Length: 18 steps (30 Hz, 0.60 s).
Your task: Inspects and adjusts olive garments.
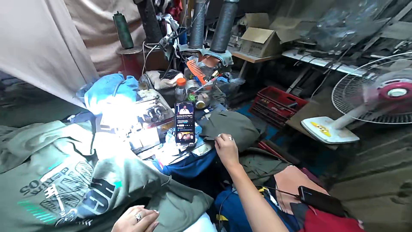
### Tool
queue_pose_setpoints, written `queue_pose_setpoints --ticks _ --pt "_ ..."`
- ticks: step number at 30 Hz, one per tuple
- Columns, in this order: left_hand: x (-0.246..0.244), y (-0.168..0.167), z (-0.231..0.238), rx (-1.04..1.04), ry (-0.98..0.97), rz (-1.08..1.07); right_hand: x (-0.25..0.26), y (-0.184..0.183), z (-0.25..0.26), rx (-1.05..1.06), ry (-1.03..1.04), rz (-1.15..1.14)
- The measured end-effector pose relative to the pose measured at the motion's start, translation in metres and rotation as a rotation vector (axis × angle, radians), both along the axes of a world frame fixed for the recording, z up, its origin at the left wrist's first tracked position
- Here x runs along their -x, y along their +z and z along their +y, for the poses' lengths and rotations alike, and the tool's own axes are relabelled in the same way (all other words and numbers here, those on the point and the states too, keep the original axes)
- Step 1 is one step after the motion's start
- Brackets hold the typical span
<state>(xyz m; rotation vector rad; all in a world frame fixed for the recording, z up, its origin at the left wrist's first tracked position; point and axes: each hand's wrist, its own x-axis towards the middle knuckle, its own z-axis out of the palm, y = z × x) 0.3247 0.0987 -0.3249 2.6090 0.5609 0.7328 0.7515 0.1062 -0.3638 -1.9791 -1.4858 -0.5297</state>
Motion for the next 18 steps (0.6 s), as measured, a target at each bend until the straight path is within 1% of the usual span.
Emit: queue_pose_setpoints --ticks 3,6,7,11,13,15,17,18 --pt "0.005 0.001 0.0 0.015 0.014 -0.01 -0.007 0.005 -0.003 -0.018 0.055 0.083" --pt "0.007 -0.003 -0.001 0.053 0.017 -0.013 -0.012 0.017 -0.013 -0.058 0.091 0.28" --pt "0.006 -0.003 -0.001 0.061 0.017 -0.013 -0.016 0.02 -0.015 -0.065 0.087 0.344" --pt "0.002 -0.001 0.0 0.043 0.044 -0.039 -0.021 0.033 -0.015 0.021 0.012 0.528" --pt "0.0 0.0 0.0 0.035 0.058 -0.059 -0.025 0.035 -0.015 -0.041 -0.015 0.603" --pt "0.001 -0.001 0.0 0.052 0.07 -0.08 -0.029 0.047 -0.022 -0.161 0.017 0.596" --pt "0.001 0.0 0.002 0.093 0.077 -0.12 -0.025 0.073 -0.031 -0.264 0.103 0.527" --pt "-0.001 0.001 0.003 0.11 0.079 -0.148 -0.014 0.088 -0.038 -0.267 0.151 0.508"
